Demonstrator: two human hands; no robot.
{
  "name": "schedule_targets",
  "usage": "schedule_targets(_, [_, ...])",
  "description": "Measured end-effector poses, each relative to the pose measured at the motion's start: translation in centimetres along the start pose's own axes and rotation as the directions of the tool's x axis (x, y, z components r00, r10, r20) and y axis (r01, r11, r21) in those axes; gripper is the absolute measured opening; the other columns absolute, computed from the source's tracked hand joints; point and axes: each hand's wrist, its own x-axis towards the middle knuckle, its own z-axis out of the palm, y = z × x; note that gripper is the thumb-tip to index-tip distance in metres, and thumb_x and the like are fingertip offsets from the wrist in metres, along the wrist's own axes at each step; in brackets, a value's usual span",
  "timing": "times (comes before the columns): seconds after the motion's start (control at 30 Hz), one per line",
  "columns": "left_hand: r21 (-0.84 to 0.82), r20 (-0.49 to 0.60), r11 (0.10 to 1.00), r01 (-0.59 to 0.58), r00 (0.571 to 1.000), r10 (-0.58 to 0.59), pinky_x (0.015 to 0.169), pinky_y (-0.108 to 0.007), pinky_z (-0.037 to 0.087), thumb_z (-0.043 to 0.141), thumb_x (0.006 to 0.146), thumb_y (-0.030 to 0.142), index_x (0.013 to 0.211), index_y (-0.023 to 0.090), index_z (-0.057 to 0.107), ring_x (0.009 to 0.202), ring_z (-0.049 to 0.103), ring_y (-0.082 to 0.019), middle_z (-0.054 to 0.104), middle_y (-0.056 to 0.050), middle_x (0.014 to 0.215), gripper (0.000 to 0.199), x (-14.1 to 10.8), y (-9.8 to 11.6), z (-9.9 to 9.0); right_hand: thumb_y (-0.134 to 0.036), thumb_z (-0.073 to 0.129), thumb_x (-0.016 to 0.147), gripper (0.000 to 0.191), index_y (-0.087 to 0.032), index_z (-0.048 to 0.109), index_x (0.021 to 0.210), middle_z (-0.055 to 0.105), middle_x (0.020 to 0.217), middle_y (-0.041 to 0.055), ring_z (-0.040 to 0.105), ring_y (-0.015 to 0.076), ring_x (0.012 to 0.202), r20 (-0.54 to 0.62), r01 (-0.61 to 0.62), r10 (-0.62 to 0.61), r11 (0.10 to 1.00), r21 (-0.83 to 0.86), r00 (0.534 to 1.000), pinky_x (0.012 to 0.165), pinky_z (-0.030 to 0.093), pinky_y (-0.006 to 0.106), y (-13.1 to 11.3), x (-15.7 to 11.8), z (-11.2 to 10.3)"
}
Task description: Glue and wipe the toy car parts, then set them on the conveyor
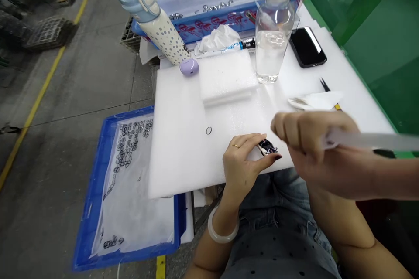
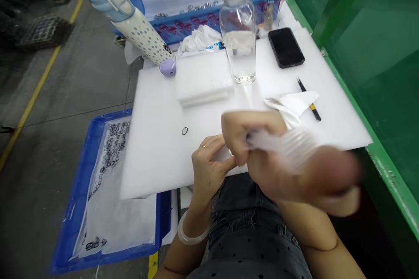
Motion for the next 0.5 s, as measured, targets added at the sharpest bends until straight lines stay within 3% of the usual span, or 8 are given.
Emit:
schedule_targets(0.1, [0.04,0.037,0.996,-0.075,0.997,0.073,0.088,-0.042,0.057,0.085,0.071,0.046,0.103,0.021,0.072,0.099,0.067,-0.025,0.074,-0.007,0.105,0.044,-0.3,-0.2,-0.1,-0.051,0.041,0.096,0.051,-0.021,0.044,0.055,0.04,0.057,0.0001,0.042,0.0126,0.057,-0.122,0.28,-0.279,0.96,-0.014,0.952,0.063,0.04,0.032,2.2,5.3,0.7])
schedule_targets(0.17, [0.066,0.075,0.993,-0.098,0.993,0.093,0.09,-0.044,0.057,0.088,0.069,0.041,0.106,0.021,0.07,0.101,0.067,-0.026,0.073,-0.008,0.109,0.046,-0.6,-0.4,-0.3,-0.062,0.038,0.094,0.052,-0.022,0.045,0.06,0.05,0.065,0.0013,0.052,0.0144,0.069,-0.077,0.161,-0.175,0.975,-0.154,0.982,0.074,0.047,0.032,4.5,8.7,0.8])
schedule_targets(0.23, [0.096,0.101,0.989,-0.115,0.989,0.106,0.091,-0.045,0.057,0.089,0.067,0.037,0.107,0.022,0.069,0.103,0.066,-0.027,0.072,-0.008,0.112,0.047,-0.8,-0.6,-0.4,-0.066,0.051,0.086,0.046,-0.021,0.054,0.072,0.062,0.083,0.003,0.059,0.0168,0.086,-0.023,0.044,-0.054,0.951,-0.307,0.998,0.088,0.048,0.033,6.0,10.1,0.2])
schedule_targets(0.33, [0.152,0.099,0.978,-0.145,0.986,0.131,0.092,-0.047,0.057,0.09,0.067,0.029,0.111,0.024,0.066,0.105,0.066,-0.029,0.07,-0.008,0.114,0.05,-1.0,-0.9,-0.3,-0.056,0.059,0.086,0.039,-0.021,0.06,0.104,0.064,0.115,0.0061,0.059,0.0192,0.108,-0.046,0.122,-0.157,0.895,-0.43,0.987,0.1,0.045,0.035,5.6,7.8,-2.5])
schedule_targets(0.4, [0.196,0.081,0.967,-0.164,0.985,0.151,0.093,-0.048,0.057,0.087,0.069,0.022,0.112,0.023,0.065,0.108,0.065,-0.03,0.069,-0.009,0.117,0.049,-1.1,-1.0,-0.1,-0.049,0.053,0.092,0.032,-0.021,0.06,0.104,0.066,0.105,0.0064,0.062,0.019,0.099,-0.117,0.124,-0.241,0.787,-0.605,0.963,0.093,0.047,0.034,4.3,4.7,-5.0])
schedule_targets(0.5, [0.232,0.071,0.957,-0.175,0.984,0.163,0.093,-0.049,0.058,0.083,0.073,0.017,0.113,0.023,0.065,0.113,0.063,-0.032,0.068,-0.009,0.121,0.044,-1.1,-0.8,0.4,-0.041,0.053,0.091,0.026,-0.019,0.061,0.08,0.066,0.081,0.006,0.059,0.0195,0.08,-0.157,-0.069,-0.187,0.405,-0.912,0.97,0.078,0.044,0.034,2.9,1.1,-8.8])
